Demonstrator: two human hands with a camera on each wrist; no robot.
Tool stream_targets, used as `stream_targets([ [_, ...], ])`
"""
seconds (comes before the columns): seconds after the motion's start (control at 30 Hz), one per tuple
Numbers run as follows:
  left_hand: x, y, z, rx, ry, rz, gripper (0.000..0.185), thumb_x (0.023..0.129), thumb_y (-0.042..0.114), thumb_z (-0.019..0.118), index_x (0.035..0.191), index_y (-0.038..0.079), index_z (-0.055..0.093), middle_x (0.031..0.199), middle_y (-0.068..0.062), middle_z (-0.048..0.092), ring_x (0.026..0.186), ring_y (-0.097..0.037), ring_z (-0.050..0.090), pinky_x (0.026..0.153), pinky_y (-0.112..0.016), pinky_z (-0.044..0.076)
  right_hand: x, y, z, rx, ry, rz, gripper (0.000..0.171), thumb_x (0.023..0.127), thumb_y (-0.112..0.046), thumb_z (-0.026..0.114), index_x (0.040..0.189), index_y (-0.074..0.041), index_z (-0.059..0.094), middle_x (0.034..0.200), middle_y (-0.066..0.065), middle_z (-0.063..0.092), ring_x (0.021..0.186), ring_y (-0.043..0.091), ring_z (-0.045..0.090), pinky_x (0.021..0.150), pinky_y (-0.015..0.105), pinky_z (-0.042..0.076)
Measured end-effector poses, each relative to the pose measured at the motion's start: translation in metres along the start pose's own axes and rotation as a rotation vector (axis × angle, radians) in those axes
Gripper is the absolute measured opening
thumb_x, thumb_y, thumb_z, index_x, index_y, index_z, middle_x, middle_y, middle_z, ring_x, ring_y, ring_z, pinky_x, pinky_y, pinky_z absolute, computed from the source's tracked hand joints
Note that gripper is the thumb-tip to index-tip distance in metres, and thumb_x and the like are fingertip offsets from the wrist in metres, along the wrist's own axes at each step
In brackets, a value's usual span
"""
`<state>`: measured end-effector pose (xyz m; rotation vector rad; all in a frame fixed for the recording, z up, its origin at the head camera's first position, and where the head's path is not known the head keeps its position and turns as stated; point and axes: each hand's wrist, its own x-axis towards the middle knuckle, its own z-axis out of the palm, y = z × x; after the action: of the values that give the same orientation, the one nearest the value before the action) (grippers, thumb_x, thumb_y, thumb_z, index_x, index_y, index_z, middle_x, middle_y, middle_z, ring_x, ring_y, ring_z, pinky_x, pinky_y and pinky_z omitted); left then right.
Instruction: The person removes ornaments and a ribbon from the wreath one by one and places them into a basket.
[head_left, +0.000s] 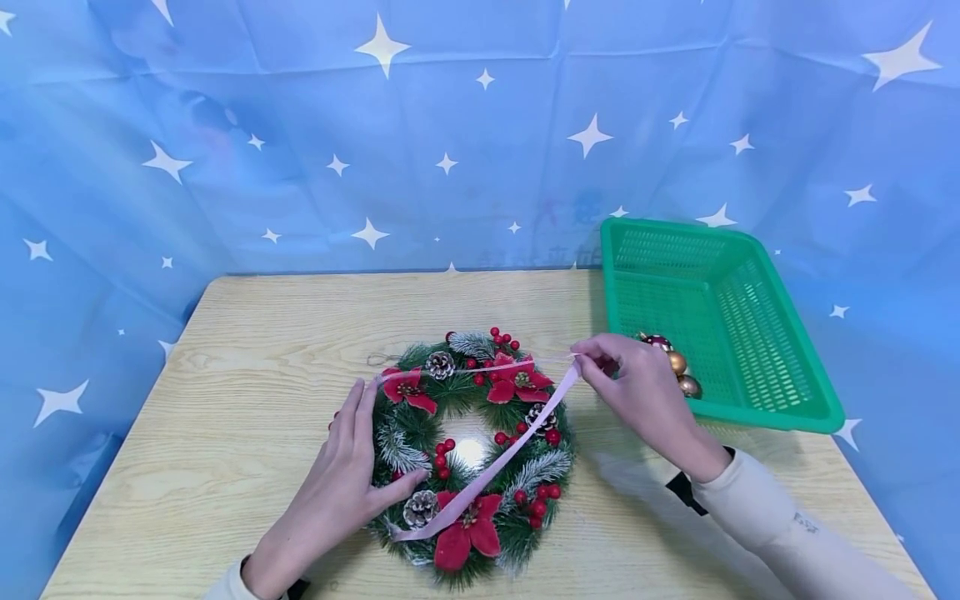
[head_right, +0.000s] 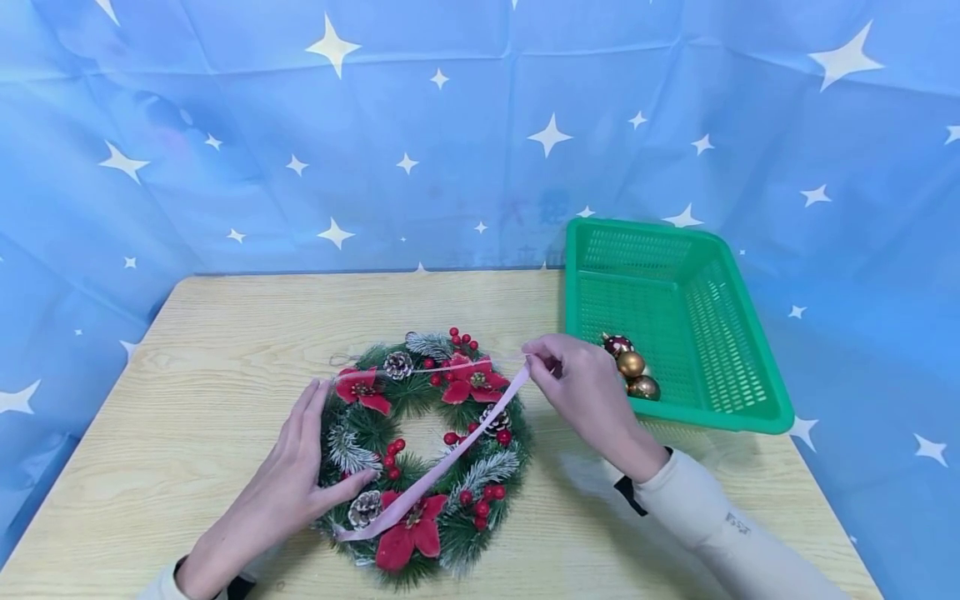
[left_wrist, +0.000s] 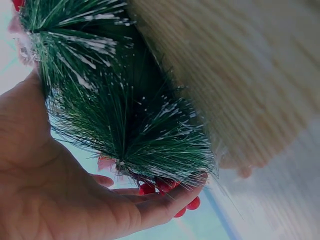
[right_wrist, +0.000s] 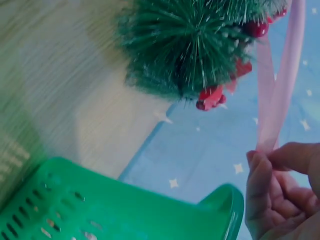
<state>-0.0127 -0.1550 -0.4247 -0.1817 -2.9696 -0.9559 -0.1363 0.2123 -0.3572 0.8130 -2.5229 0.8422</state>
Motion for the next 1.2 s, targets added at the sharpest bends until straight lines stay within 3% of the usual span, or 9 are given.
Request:
stream_targets([
  [0.17, 0.000, 0.001, 0.000, -0.007, -0.014, -0.015, 0.126, 0.091, 0.067, 0.080, 0.175, 0.007, 0.008, 0.177, -0.028, 0.009, 0.154, -0.060, 0.026, 0.110, -0.081, 0.033, 0.004, 0.007, -0.011, -0.029, 0.024, 0.017, 0.014, 0.092, 0.007, 0.083, 0.101, -0.004, 0.084, 0.090, 0.000, 0.080, 0.067, 0.010, 0.062, 0.061, 0.017, 0.046],
  [0.27, 0.000, 0.001, 0.000, -0.003, -0.019, -0.019, 0.126, 0.092, 0.066, 0.080, 0.175, 0.006, 0.008, 0.177, -0.028, 0.010, 0.153, -0.061, 0.027, 0.110, -0.082, 0.034, 0.008, 0.012, -0.019, -0.026, 0.038, 0.026, 0.014, 0.093, 0.007, 0.082, 0.102, -0.005, 0.085, 0.086, -0.001, 0.078, 0.063, 0.011, 0.058, 0.058, 0.014, 0.041],
  [0.4, 0.000, 0.001, 0.001, -0.001, -0.019, -0.015, 0.124, 0.093, 0.064, 0.081, 0.175, 0.006, 0.008, 0.177, -0.029, 0.011, 0.153, -0.062, 0.027, 0.109, -0.082, 0.034, 0.009, 0.019, -0.030, -0.032, 0.043, 0.049, 0.015, 0.095, 0.005, 0.081, 0.104, -0.006, 0.085, 0.083, -0.002, 0.076, 0.059, 0.012, 0.050, 0.053, 0.016, 0.033],
  [0.63, 0.000, 0.002, 0.000, -0.006, -0.019, -0.012, 0.122, 0.095, 0.064, 0.079, 0.175, 0.004, 0.008, 0.176, -0.030, 0.011, 0.155, -0.060, 0.025, 0.111, -0.081, 0.032, 0.007, 0.031, -0.045, -0.055, 0.007, 0.089, 0.013, 0.099, 0.000, 0.079, 0.108, -0.007, 0.085, 0.081, -0.002, 0.074, 0.057, 0.010, 0.054, 0.051, 0.018, 0.038],
  [0.93, 0.002, 0.000, 0.000, -0.001, 0.001, 0.022, 0.118, 0.096, 0.055, 0.082, 0.175, 0.007, 0.010, 0.175, -0.029, 0.014, 0.153, -0.059, 0.030, 0.107, -0.082, 0.037, 0.008, 0.059, -0.069, -0.125, 0.051, 0.161, 0.011, 0.101, -0.004, 0.079, 0.110, -0.004, 0.084, 0.088, 0.009, 0.079, 0.058, 0.007, 0.054, 0.051, 0.020, 0.033],
  [1.2, 0.001, -0.001, 0.001, 0.006, -0.009, 0.034, 0.107, 0.097, 0.056, 0.080, 0.173, 0.005, 0.024, 0.176, -0.027, 0.012, 0.153, -0.060, 0.029, 0.105, -0.082, 0.038, 0.006, 0.091, -0.087, -0.184, 0.021, 0.229, 0.011, 0.102, -0.005, 0.077, 0.111, -0.002, 0.083, 0.088, 0.012, 0.078, 0.063, 0.003, 0.055, 0.053, 0.019, 0.034],
])
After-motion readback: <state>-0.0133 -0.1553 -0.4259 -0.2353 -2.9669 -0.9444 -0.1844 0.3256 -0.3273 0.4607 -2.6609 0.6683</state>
